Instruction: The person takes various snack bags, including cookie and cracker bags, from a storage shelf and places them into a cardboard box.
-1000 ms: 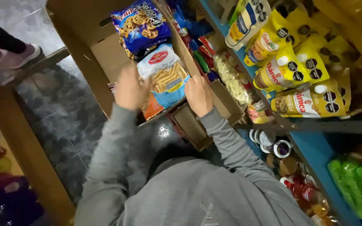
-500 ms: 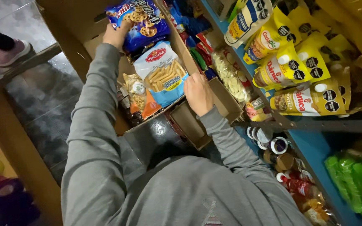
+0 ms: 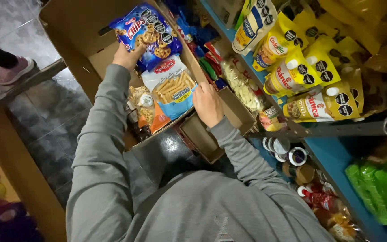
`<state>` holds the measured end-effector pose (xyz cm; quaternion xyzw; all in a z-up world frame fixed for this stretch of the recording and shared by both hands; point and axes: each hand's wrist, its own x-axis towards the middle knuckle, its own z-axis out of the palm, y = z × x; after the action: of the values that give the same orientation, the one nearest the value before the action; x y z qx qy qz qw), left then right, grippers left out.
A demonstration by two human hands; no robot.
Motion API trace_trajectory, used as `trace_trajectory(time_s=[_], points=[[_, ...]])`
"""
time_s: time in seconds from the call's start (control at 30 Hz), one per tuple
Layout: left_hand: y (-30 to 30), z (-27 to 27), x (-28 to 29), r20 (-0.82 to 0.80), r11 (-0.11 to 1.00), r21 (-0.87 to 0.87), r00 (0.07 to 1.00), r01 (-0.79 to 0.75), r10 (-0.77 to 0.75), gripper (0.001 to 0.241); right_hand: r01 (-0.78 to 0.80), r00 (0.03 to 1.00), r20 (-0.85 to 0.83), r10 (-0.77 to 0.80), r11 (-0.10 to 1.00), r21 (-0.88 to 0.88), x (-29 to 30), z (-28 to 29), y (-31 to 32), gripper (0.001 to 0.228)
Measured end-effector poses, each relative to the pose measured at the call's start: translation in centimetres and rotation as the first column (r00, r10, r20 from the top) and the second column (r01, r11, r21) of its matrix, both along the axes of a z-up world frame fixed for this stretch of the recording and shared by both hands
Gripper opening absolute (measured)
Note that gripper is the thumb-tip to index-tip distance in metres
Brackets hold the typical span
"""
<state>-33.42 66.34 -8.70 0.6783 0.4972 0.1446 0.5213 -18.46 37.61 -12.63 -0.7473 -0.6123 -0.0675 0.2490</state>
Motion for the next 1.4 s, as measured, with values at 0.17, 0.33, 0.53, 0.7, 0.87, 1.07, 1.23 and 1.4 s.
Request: trace_trajectory(time_s=[0.17, 0.33, 0.53, 0.7, 0.87, 1.07, 1.23, 1.4], points=[[-0.5, 0.2, -0.6, -0.14, 0.997, 0.014, 0.987, 0.082, -0.079, 0.072, -0.009, 1.0, -0.012, 0.01, 1.0, 0.003, -0.1, 0.1, -0.3, 0.022], [1.0, -2.8, -0.4, -0.043, 0.998, -0.002, 0.997, 0.062, -0.062, 0.081, 0.006, 1.0, 0.01, -0.006, 1.0, 0.021, -0.4, 1.0, -0.1, 0.019], [0.9, -3.2, 0.5, 0.198, 0.983, -0.162, 0.973, -0.085, 0.116, 0.073, -0.012, 1.0, -0.013, 0.012, 1.0, 0.021, -0.1, 0.1, -0.1, 0.023], [2.2, -5.3, 0.8, 0.266, 0.968, -0.187, 0.94, -0.166, 0.212, 0.06, -0.017, 1.0, 0.013, 0.017, 1.0, 0.014, 0.0, 0.2, 0.0, 0.022], [2.5, -5.6, 0.6, 0.365, 0.968, -0.198, 0.905, -0.153, 0.218, 0.078, -0.017, 1.0, -0.019, 0.018, 0.999, 0.027, 0.0, -0.1, -0.1, 0.021], [4.4, -8.3, 0.4, 0.212, 0.982, -0.068, 0.959, -0.176, 0.186, 0.105, -0.159, 0.907, -0.37, 0.203, 0.977, 0.145, 0.9, -1.0, -1.3, 0.03], [5.6, -11.8, 1.0, 0.149, 0.963, 0.137, 0.966, -0.233, 0.213, 0.076, -0.095, 0.936, -0.307, 0.173, 0.963, 0.253, 0.4, 0.8, -6.8, 0.039], [-6.9, 1.1, -0.8, -0.128, 0.729, 0.683, 0.975, -0.046, 0.181, 0.088, -0.001, 0.941, -0.322, 0.1, 0.956, 0.293, 1.3, 2.5, -13.5, 0.04]])
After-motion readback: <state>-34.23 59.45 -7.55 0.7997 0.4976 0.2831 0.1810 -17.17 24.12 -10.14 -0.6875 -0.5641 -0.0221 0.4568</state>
